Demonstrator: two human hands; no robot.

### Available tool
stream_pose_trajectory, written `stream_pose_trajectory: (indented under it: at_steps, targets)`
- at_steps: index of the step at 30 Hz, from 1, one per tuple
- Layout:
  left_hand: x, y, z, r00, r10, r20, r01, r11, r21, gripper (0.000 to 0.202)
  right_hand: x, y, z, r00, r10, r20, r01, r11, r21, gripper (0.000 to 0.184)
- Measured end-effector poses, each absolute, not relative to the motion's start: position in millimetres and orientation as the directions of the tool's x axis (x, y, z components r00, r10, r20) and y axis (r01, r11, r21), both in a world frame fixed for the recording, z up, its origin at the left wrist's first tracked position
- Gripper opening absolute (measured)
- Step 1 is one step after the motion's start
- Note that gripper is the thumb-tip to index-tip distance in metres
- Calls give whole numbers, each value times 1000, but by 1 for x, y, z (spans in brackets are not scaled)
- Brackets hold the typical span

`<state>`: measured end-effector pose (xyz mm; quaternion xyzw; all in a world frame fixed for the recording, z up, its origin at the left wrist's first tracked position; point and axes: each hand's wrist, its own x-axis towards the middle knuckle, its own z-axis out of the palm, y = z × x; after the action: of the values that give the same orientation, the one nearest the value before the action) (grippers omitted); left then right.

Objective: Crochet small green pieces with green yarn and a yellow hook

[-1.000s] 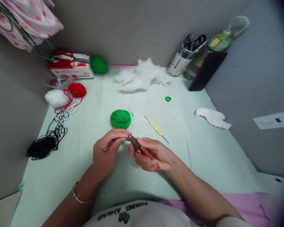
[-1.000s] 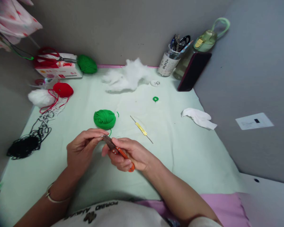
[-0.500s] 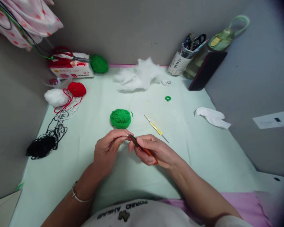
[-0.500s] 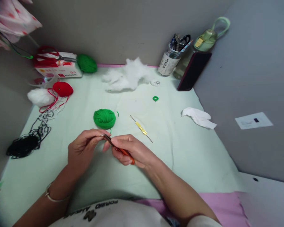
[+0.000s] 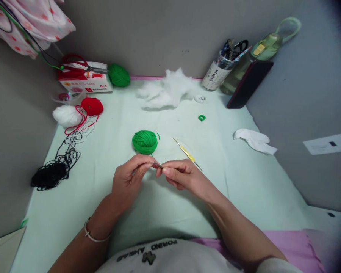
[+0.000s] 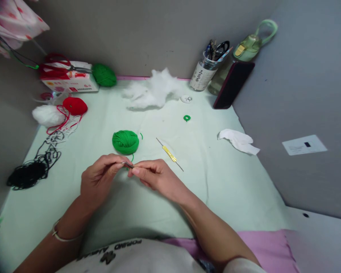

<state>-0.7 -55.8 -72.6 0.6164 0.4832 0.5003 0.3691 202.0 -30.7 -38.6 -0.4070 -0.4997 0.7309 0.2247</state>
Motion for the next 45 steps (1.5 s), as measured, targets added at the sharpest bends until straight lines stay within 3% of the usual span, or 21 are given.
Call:
stream_pose_trajectory:
  at_steps: [9,18,35,37,40,43,45]
  targets:
    - [0,-56,-70,6,982,189,253,-184,950,12,198,-33,-30,-476,841,-258,266,-142,-953,35]
    - [0,-54,-66,25,975,222,330,-218,918,12,197,-36,-36,-446,887,-118,394,76,-916,38]
    - [4,-49,-65,-14,989,148,326,-135,936,10,197,-39,-47,-427,904,16,668,328,-668,40]
    - [5,-49,-66,-25,993,119,287,-107,952,9,196,-39,-46,-423,906,9,667,318,-674,39]
    - [6,-48,-63,-54,998,15,182,-4,983,6,195,-37,-40,-403,913,-68,576,195,-794,31]
    - [7,-48,-58,-70,992,-108,62,112,992,6,196,-33,-34,-441,872,-211,330,-62,-942,31]
    - [8,-49,-56,-64,991,-120,-2,120,993,5,197,-30,-34,-498,821,-279,108,-261,-959,37]
